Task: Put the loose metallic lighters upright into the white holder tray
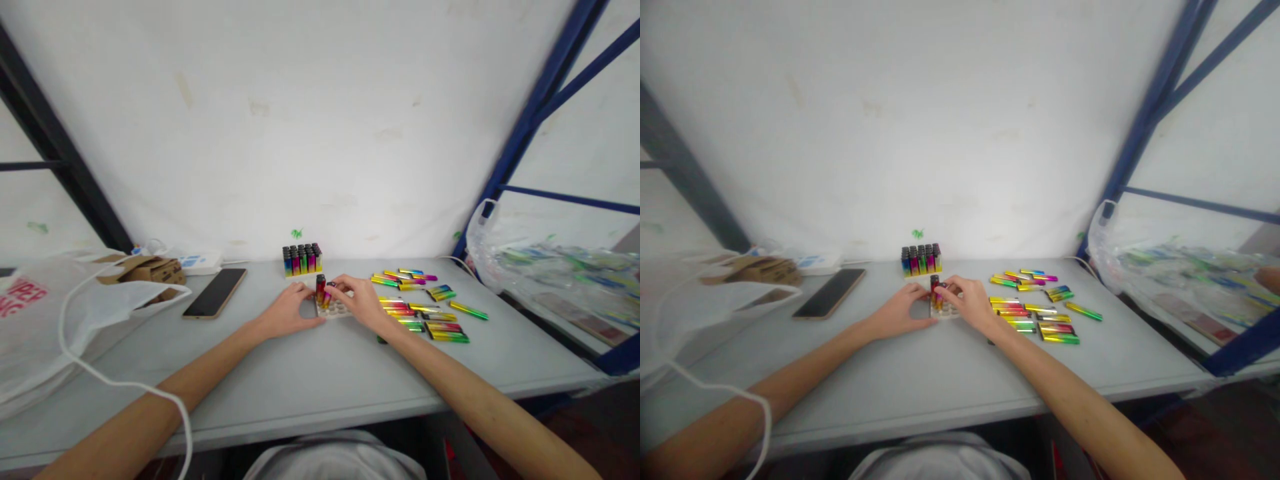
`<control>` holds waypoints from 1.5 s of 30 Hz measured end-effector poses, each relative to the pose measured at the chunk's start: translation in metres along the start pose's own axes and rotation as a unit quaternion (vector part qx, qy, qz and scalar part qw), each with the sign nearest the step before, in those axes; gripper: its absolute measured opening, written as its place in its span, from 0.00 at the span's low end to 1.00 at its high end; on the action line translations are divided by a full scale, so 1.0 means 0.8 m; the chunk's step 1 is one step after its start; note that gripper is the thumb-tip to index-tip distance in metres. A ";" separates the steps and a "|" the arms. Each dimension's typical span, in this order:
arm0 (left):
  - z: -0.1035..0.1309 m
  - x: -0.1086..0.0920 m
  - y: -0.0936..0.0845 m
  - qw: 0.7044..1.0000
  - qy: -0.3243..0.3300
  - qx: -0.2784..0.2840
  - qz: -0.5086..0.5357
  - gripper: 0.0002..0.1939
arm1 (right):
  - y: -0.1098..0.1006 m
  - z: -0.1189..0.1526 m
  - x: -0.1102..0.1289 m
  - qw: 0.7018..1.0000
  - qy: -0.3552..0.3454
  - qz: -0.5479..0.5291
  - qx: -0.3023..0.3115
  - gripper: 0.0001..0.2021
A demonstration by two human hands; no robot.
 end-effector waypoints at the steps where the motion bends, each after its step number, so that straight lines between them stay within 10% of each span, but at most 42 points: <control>1: 0.000 0.000 0.000 1.000 -0.001 0.000 0.000 0.27 | 0.001 0.000 0.001 1.000 -0.001 0.005 0.001 0.17; 18: 0.001 0.001 -0.002 1.000 -0.003 0.002 0.000 0.25 | 0.033 -0.010 -0.013 0.966 -0.058 0.212 0.133 0.20; 26: 0.001 0.000 -0.003 1.000 0.001 0.008 0.002 0.25 | -0.095 -0.016 -0.074 0.906 0.084 0.411 0.053 0.14; 30: 0.002 -0.001 -0.003 1.000 0.000 0.013 0.000 0.26 | -0.132 0.003 -0.122 0.863 0.190 0.449 0.136 0.19; 45: 0.002 0.000 -0.002 1.000 -0.001 0.020 -0.003 0.26 | -0.086 -0.002 -0.091 0.855 0.124 0.467 0.186 0.19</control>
Point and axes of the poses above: each hand's wrist, its own z-axis away from the middle knuckle, its own y-axis out of the palm, x = y × z, the point moved 10 cm from there along -z, towards the middle knuckle, and after that the axes turned 15 degrees about -z, right-handed, at the moved point
